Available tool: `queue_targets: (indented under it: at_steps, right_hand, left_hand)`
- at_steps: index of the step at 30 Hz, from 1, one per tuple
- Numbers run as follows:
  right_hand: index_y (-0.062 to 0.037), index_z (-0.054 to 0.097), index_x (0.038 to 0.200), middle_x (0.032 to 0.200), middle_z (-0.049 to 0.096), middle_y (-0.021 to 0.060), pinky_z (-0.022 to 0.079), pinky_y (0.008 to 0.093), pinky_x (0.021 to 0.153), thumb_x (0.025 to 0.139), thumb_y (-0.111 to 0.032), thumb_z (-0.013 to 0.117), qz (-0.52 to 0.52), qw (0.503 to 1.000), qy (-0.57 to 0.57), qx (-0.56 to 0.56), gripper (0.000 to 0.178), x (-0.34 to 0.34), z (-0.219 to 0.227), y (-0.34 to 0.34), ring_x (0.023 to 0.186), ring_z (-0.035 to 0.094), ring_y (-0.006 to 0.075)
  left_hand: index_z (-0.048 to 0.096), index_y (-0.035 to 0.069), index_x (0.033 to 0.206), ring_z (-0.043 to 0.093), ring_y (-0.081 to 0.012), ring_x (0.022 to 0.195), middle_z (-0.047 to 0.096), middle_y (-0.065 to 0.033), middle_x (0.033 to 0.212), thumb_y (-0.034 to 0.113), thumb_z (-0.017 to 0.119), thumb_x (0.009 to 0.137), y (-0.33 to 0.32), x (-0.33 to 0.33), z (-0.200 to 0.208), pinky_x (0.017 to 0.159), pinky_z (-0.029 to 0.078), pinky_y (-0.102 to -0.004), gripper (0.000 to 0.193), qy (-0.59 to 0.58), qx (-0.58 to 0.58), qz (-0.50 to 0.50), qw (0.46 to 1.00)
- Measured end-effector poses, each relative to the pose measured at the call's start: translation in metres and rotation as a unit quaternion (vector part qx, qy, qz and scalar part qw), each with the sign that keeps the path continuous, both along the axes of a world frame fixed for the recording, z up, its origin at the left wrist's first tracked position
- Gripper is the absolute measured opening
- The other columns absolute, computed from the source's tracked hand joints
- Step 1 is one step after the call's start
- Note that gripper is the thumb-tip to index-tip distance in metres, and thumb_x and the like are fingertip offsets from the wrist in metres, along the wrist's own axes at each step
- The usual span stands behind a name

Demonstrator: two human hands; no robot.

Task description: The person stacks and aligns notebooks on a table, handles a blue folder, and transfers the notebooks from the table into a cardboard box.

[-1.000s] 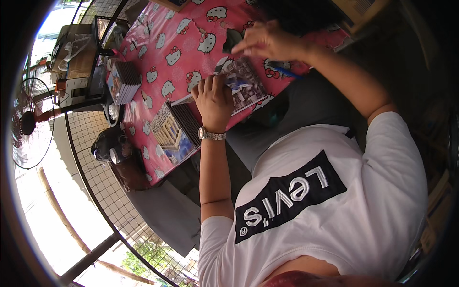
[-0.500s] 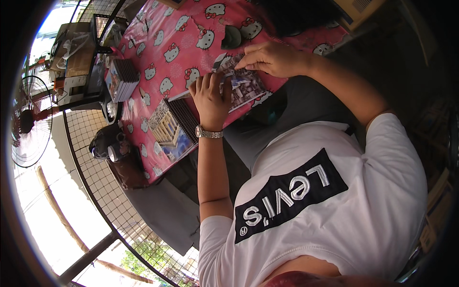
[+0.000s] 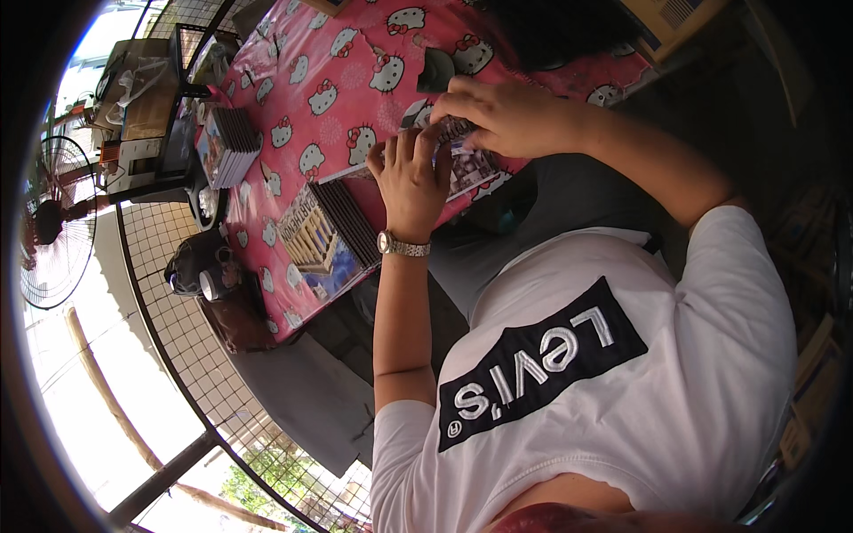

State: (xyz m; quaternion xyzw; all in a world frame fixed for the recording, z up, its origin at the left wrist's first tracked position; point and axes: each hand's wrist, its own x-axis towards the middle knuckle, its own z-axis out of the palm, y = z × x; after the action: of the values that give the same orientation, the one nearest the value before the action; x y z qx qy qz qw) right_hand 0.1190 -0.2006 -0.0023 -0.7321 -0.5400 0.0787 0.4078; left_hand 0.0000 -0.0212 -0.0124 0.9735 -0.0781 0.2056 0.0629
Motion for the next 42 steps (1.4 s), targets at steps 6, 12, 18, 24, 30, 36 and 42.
queue_targets:
  at_steps: [6, 12, 18, 24, 30, 36, 42]
  right_hand:
    - [-0.0037, 0.054, 0.111, 0.113, 0.065, 0.0176, 0.049, 0.0419, 0.088, 0.093, -0.029, 0.061, -0.005, 0.989, 0.042, -0.142, 0.032, 0.075, -0.046, 0.06, 0.099, 0.066, 0.0296]
    - [-0.007, 0.061, 0.116, 0.124, 0.061, 0.0186, 0.044, 0.04, 0.101, 0.075, -0.029, 0.075, 0.024, 0.986, -0.045, -0.157, 0.049, 0.108, -0.084, 0.091, 0.119, 0.057, 0.0325]
    - [-0.0031, 0.063, 0.123, 0.1, 0.068, 0.0034, 0.045, 0.0279, 0.09, 0.077, -0.021, 0.067, 0.237, 0.87, 0.417, -0.111, 0.049, 0.061, -0.001, 0.035, 0.096, 0.062, 0.0145]
    - [-0.0005, 0.068, 0.11, 0.115, 0.06, 0.0081, 0.04, 0.0364, 0.101, 0.068, -0.019, 0.07, 0.271, 0.836, 0.471, -0.068, 0.046, 0.056, -0.016, 0.024, 0.113, 0.052, 0.0209]
    - [-0.0029, 0.063, 0.122, 0.107, 0.062, 0.0066, 0.043, 0.031, 0.093, 0.072, -0.023, 0.07, 0.222, 0.913, 0.333, -0.08, 0.055, 0.054, -0.007, 0.026, 0.105, 0.057, 0.0144]
    - [-0.0056, 0.064, 0.121, 0.12, 0.057, 0.0085, 0.041, 0.0311, 0.097, 0.072, -0.026, 0.073, 0.288, 0.871, 0.396, -0.047, 0.054, 0.051, -0.007, 0.029, 0.11, 0.055, 0.0187]
    - [-0.007, 0.066, 0.119, 0.126, 0.05, 0.008, 0.042, 0.0363, 0.098, 0.069, -0.03, 0.073, 0.219, 0.902, 0.36, -0.098, 0.055, 0.052, -0.002, 0.03, 0.117, 0.05, 0.0215]
  left_hand:
    - [0.058, 0.01, 0.112, 0.059, -0.0272, 0.098, 0.063, -0.0057, 0.101, 0.018, 0.063, 0.088, 0.007, -0.003, 0.001, 0.096, 0.034, -0.049, 0.026, 0.007, -0.016, -0.017, 1.0]
    - [0.06, 0.016, 0.113, 0.049, -0.0294, 0.123, 0.061, -0.0024, 0.111, 0.026, 0.069, 0.084, 0.008, -0.016, -0.006, 0.103, 0.015, -0.0715, 0.031, -0.01, 0.006, 0.12, 0.993]
    - [0.062, 0.016, 0.097, 0.05, -0.0308, 0.113, 0.058, -0.0033, 0.104, 0.033, 0.077, 0.076, 0.018, -0.02, -0.018, 0.103, 0.012, -0.0733, 0.031, -0.021, -0.05, 0.106, 0.993]
    - [0.065, 0.014, 0.097, 0.051, -0.0298, 0.109, 0.059, -0.0048, 0.105, 0.034, 0.08, 0.072, 0.0, -0.017, -0.009, 0.102, 0.023, -0.061, 0.035, -0.014, -0.049, 0.096, 0.994]
    - [0.065, 0.015, 0.098, 0.05, -0.03, 0.111, 0.058, -0.0045, 0.105, 0.034, 0.08, 0.07, 0.009, -0.016, -0.008, 0.102, 0.019, -0.0632, 0.037, -0.005, -0.09, 0.062, 0.994]
    - [0.064, 0.015, 0.098, 0.05, -0.0299, 0.112, 0.058, -0.0033, 0.104, 0.035, 0.08, 0.069, 0.016, -0.014, -0.009, 0.104, 0.017, -0.0612, 0.039, -0.008, -0.111, 0.045, 0.993]
    - [0.063, 0.014, 0.098, 0.051, -0.0287, 0.11, 0.06, -0.0034, 0.101, 0.034, 0.083, 0.066, 0.017, -0.013, -0.009, 0.104, 0.017, -0.0591, 0.043, -0.015, -0.127, 0.042, 0.991]
